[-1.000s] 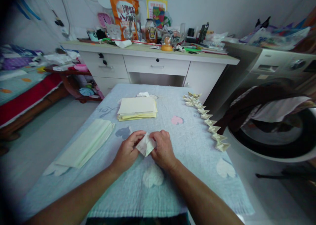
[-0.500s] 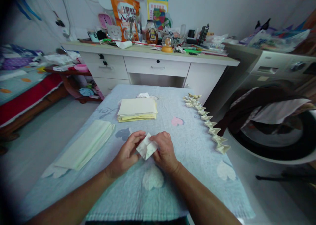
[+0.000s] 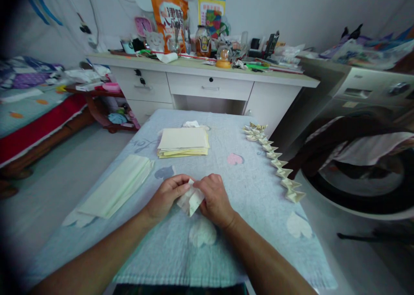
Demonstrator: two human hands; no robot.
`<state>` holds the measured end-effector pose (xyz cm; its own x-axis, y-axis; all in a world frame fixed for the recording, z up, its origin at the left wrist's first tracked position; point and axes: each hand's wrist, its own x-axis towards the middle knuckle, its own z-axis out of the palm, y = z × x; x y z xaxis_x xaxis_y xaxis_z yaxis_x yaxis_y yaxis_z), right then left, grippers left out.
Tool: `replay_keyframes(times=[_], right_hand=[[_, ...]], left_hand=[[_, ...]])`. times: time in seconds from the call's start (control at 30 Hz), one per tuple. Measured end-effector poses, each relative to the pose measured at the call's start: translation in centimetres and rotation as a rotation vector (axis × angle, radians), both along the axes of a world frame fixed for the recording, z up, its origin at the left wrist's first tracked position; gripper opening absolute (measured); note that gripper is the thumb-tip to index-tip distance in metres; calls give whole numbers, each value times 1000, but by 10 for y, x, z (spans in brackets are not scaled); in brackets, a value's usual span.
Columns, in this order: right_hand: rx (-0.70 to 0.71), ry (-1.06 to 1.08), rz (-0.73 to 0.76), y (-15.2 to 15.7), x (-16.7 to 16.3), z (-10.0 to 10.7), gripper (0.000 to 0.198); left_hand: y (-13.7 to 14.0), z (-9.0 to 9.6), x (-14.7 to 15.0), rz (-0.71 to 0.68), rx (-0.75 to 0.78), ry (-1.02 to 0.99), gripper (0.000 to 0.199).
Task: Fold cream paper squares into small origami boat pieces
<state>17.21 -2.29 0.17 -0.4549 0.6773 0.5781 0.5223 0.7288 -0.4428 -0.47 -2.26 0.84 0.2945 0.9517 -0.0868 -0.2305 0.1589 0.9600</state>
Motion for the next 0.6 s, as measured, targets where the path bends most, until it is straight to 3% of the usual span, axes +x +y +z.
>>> replay_keyframes(times=[0.43, 0.6], right_hand=[[-22, -7, 5, -1, 0, 0, 27], [-91, 39, 28, -3, 0, 5, 26]], left_hand=[[2, -1, 0, 95, -8, 75, 21], [3, 2, -1, 156, -14, 91, 21]])
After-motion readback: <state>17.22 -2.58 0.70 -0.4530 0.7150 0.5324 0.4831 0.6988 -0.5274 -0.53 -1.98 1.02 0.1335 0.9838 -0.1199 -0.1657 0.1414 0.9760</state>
